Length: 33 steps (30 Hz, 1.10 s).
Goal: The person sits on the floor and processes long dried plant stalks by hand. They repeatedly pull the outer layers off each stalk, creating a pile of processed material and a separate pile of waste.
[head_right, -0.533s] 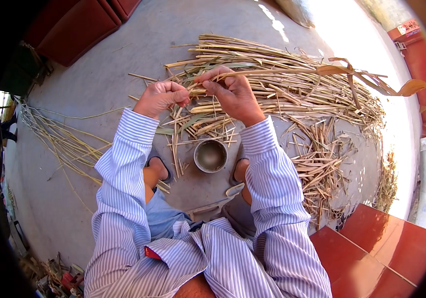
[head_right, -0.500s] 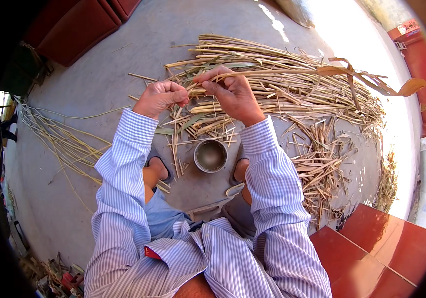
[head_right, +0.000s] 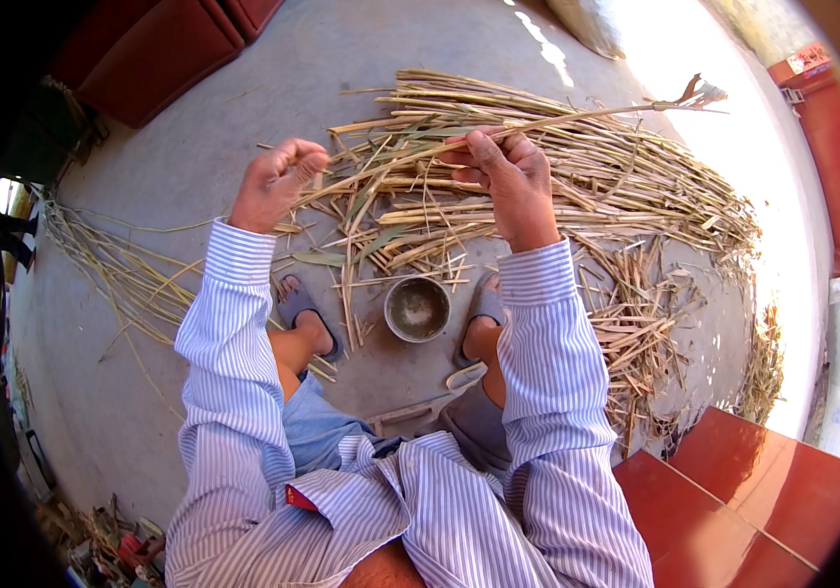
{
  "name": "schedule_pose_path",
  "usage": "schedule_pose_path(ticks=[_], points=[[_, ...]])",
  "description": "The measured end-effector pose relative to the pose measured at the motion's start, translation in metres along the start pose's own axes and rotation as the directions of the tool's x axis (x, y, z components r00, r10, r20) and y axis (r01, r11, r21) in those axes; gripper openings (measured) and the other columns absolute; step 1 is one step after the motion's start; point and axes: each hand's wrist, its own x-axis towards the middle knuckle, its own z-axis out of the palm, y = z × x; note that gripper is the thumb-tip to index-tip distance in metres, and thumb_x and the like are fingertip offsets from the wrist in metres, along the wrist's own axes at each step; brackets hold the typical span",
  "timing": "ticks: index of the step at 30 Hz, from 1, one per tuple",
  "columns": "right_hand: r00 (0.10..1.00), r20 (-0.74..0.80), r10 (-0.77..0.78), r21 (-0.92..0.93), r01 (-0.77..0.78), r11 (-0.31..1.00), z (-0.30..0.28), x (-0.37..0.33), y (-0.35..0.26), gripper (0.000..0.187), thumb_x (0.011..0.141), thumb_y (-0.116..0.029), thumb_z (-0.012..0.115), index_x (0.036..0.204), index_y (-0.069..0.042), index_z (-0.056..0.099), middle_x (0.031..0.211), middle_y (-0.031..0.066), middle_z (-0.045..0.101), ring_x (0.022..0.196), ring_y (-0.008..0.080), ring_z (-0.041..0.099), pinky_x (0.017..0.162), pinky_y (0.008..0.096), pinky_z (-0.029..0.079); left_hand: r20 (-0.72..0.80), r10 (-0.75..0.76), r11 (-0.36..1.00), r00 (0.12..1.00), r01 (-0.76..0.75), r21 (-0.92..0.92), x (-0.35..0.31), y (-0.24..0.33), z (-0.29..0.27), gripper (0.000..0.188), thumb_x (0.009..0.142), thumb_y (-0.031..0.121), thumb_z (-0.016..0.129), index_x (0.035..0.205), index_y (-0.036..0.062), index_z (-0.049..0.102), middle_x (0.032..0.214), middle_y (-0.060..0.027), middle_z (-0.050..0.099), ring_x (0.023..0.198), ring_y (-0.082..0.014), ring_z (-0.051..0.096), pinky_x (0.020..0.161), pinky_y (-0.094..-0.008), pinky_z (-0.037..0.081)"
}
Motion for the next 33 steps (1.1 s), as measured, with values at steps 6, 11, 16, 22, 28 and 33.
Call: schedule_pose_path(ticks=[6, 11, 16, 22, 28, 33], points=[[0.992, -0.121, 0.021, 0.076, -0.012, 0.997, 0.007, 0.004, 0.007, 0.024, 0.095, -0.022, 0.062, 0.102, 0.001, 0.059, 0.098, 0.0129, 0.069, 0.087, 0.0209, 0.070, 0.068, 0.0259, 0.057, -0.014, 0.141, 0.990, 0.990, -0.142, -0.021, 0.000, -0.005, 0.047, 0.019, 0.083, 0.011, 0.075, 0.096, -0.0012, 0.067, 0.086, -0.0049, 0.068, 0.079, -0.0105, 0.061, 0.072, -0.0240, 0.050], [0.988, -0.151, 0.014, 0.049, -0.006, 0.999, 0.020, 0.003, 0.007, 0.026, 0.093, -0.023, 0.064, 0.100, 0.002, 0.059, 0.094, 0.0128, 0.069, 0.084, 0.0209, 0.070, 0.065, 0.0260, 0.057, -0.075, 0.112, 0.987, 0.991, -0.120, -0.109, -0.003, -0.005, 0.054, 0.015, 0.086, 0.009, 0.072, 0.095, -0.0013, 0.068, 0.084, -0.0043, 0.068, 0.075, -0.0097, 0.062, 0.071, -0.0223, 0.051], [0.977, -0.212, 0.005, 0.017, -0.001, 1.000, 0.011, 0.006, 0.014, 0.027, 0.092, -0.023, 0.067, 0.098, 0.002, 0.060, 0.088, 0.0125, 0.069, 0.080, 0.0208, 0.070, 0.064, 0.0262, 0.057, -0.325, -0.027, 0.896, 0.945, -0.122, -0.427, 0.006, -0.006, 0.027, 0.016, 0.088, 0.016, 0.071, 0.090, 0.0009, 0.066, 0.082, -0.0070, 0.070, 0.075, -0.0096, 0.064, 0.067, -0.0231, 0.051], [0.975, -0.222, 0.004, -0.040, -0.013, 0.999, 0.009, 0.005, 0.007, 0.029, 0.090, -0.026, 0.069, 0.095, 0.001, 0.061, 0.085, 0.0118, 0.069, 0.075, 0.0199, 0.070, 0.061, 0.0249, 0.056, -0.247, 0.456, 0.856, 0.855, -0.346, 0.384, 0.008, -0.012, 0.020, 0.020, 0.083, 0.021, 0.074, 0.088, 0.0031, 0.067, 0.078, -0.0078, 0.068, 0.071, -0.0188, 0.064, 0.065, -0.0314, 0.050], [0.961, -0.277, -0.012, -0.029, 0.004, 1.000, 0.014, 0.007, 0.011, 0.029, 0.090, -0.025, 0.070, 0.094, 0.003, 0.060, 0.084, 0.0128, 0.068, 0.072, 0.0199, 0.070, 0.058, 0.0247, 0.056, -0.140, 0.496, 0.841, 0.857, -0.434, 0.323, 0.003, -0.005, 0.065, 0.017, 0.079, 0.019, 0.076, 0.089, 0.0065, 0.070, 0.075, -0.0075, 0.065, 0.069, -0.0230, 0.061, 0.063, -0.0359, 0.049], [0.962, -0.273, -0.016, -0.055, 0.001, 0.998, 0.010, 0.009, 0.010, 0.028, 0.089, -0.025, 0.070, 0.093, 0.001, 0.061, 0.083, 0.0124, 0.068, 0.072, 0.0195, 0.070, 0.058, 0.0239, 0.055, -0.251, 0.088, 0.941, 0.964, -0.163, -0.296, 0.006, -0.003, 0.068, 0.013, 0.084, 0.013, 0.074, 0.089, 0.0022, 0.069, 0.078, -0.0051, 0.069, 0.071, -0.0118, 0.064, 0.064, -0.0243, 0.051]])
